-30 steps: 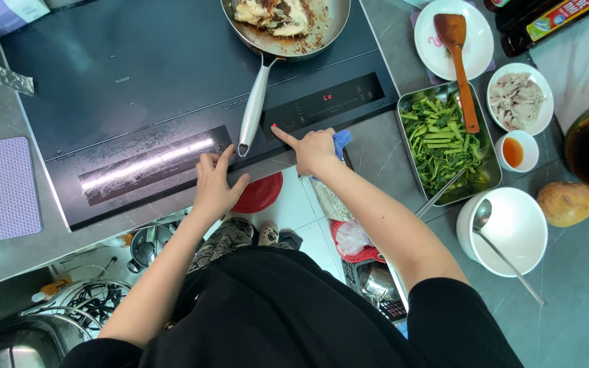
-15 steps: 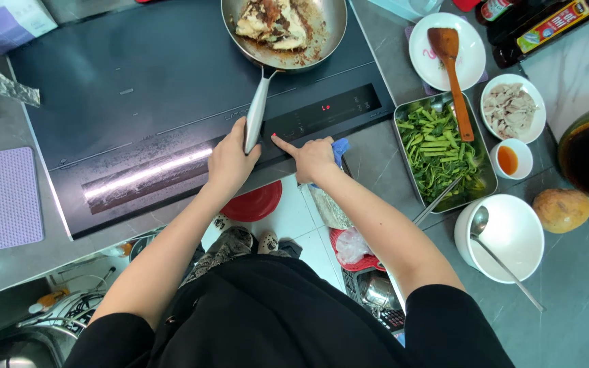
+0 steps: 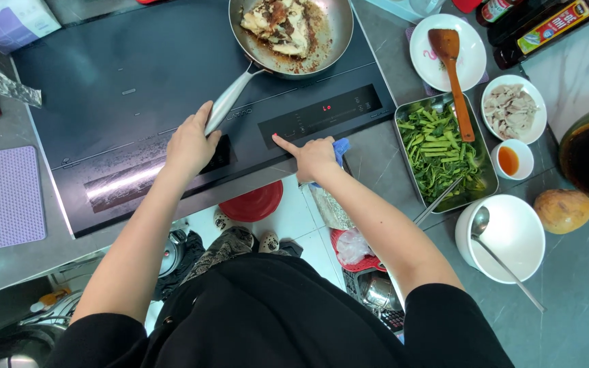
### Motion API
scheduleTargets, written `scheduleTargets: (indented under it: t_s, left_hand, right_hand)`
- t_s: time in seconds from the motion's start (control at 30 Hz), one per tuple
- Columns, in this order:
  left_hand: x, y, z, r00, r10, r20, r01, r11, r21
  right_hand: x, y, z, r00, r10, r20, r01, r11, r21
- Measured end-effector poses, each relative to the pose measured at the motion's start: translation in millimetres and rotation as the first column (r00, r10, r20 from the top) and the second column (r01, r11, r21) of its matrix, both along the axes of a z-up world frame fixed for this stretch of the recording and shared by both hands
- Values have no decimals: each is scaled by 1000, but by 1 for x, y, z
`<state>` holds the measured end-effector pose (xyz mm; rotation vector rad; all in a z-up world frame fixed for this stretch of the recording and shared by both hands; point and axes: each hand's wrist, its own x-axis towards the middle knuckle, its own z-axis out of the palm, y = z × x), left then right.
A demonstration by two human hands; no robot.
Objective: The recorder wipes down an induction cooktop with a blue rag, then washes the rag and a stainless steel basin in the kitchen sink.
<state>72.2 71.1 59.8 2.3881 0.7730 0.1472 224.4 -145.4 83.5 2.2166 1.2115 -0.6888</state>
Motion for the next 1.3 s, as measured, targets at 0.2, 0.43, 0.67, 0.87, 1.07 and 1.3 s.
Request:
scheduleTargets:
  t_s: [0.2, 0.43, 0.67, 0.87, 1.07, 1.3]
  left_hand:
    - [-6, -11, -2, 999, 30, 17, -30, 1000, -9]
    - [-14, -19, 3, 997, 40, 63, -39, 999, -17]
    - [-17, -19, -4, 997, 31, 67, -30, 999, -28]
    - [-20, -22, 7, 997, 46, 66, -44, 998, -34]
    - [-32, -21, -3, 981, 46, 190, -39, 999, -37]
    - [-67, -48, 47, 917, 33, 398, -63, 996, 61]
  right_hand:
    - [1, -1, -2, 1000, 6, 10, -6, 1000, 17]
    - [0, 1, 1, 1000, 15, 19, -15, 1000, -1]
    - [0, 1, 3, 1000, 15, 7, -15, 1000, -23]
    - [-2, 1, 4, 1000, 12, 9, -12, 1000, -16]
    - [4, -8, -8, 1000, 2, 20, -2, 1000, 0]
    - [-24, -85, 25, 922, -276, -273, 347, 900, 264]
